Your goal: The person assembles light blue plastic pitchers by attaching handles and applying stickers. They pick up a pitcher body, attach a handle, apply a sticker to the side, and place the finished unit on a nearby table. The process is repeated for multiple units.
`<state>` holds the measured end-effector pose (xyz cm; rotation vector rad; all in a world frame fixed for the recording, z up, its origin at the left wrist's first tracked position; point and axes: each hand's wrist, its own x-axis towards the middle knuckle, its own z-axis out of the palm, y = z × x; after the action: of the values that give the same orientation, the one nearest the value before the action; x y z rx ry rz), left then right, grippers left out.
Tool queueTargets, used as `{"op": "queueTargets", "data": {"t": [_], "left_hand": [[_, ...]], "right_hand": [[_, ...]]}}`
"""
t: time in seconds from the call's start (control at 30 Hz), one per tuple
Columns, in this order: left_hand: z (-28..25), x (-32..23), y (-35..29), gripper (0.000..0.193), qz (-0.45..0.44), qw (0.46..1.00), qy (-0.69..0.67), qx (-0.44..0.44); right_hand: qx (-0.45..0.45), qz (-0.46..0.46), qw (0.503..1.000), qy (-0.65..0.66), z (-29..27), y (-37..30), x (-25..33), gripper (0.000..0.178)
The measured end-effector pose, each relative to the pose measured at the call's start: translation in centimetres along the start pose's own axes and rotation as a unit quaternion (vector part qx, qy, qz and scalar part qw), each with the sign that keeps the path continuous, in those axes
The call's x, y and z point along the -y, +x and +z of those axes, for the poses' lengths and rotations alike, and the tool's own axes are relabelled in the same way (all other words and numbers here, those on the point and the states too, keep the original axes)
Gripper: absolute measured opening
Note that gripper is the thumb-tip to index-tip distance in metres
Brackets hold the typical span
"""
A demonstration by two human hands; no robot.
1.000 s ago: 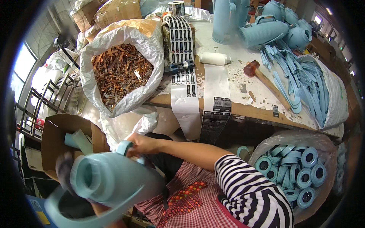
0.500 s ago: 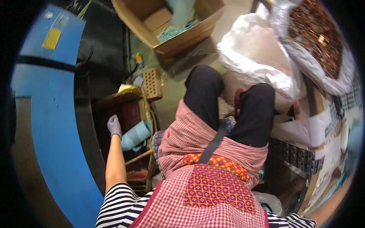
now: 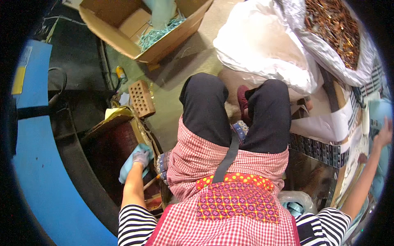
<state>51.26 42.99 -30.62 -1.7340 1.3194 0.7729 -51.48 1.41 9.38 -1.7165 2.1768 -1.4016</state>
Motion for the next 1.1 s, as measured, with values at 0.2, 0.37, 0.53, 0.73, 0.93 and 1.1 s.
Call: {"op": "queueTargets", "data": {"t": [0.2,0.37,0.53,0.73,0.93,1.1], "left_hand": [[-7.0,5.2,-7.8,0.050,-0.134,0.930,0.034,-0.340],[-25.3,-6.7,-20.1,0.052,0.029,0.774,-0.042,-0.632],[-27.6,-11.9,-28.7,0.040,0.174,0.582,-0.175,-0.775],[-30.4,-10.4,-21.7,0.047,0.179,0.371,-0.768,-0.491],[-36.9,-7.8,-19.9,0.043,0.343,0.334,-0.816,-0.324],[-39.9,-0.2,-15.7,0.043,0.270,0.490,-0.576,-0.596]], "right_hand": [[0.244,-0.053,0.958,0.137,16.7,-20.2,21.6,0.032],[0.564,-0.085,0.776,0.269,30.4,-37.6,37.8,0.040],[0.572,0.022,0.716,0.400,33.2,-40.5,40.4,0.032],[0.581,0.013,0.632,0.512,29.2,-33.7,33.3,0.036],[0.535,0.005,0.660,0.527,29.5,-32.4,33.4,0.038],[0.591,-0.093,0.651,0.467,34.3,-28.8,32.8,0.040]]}}
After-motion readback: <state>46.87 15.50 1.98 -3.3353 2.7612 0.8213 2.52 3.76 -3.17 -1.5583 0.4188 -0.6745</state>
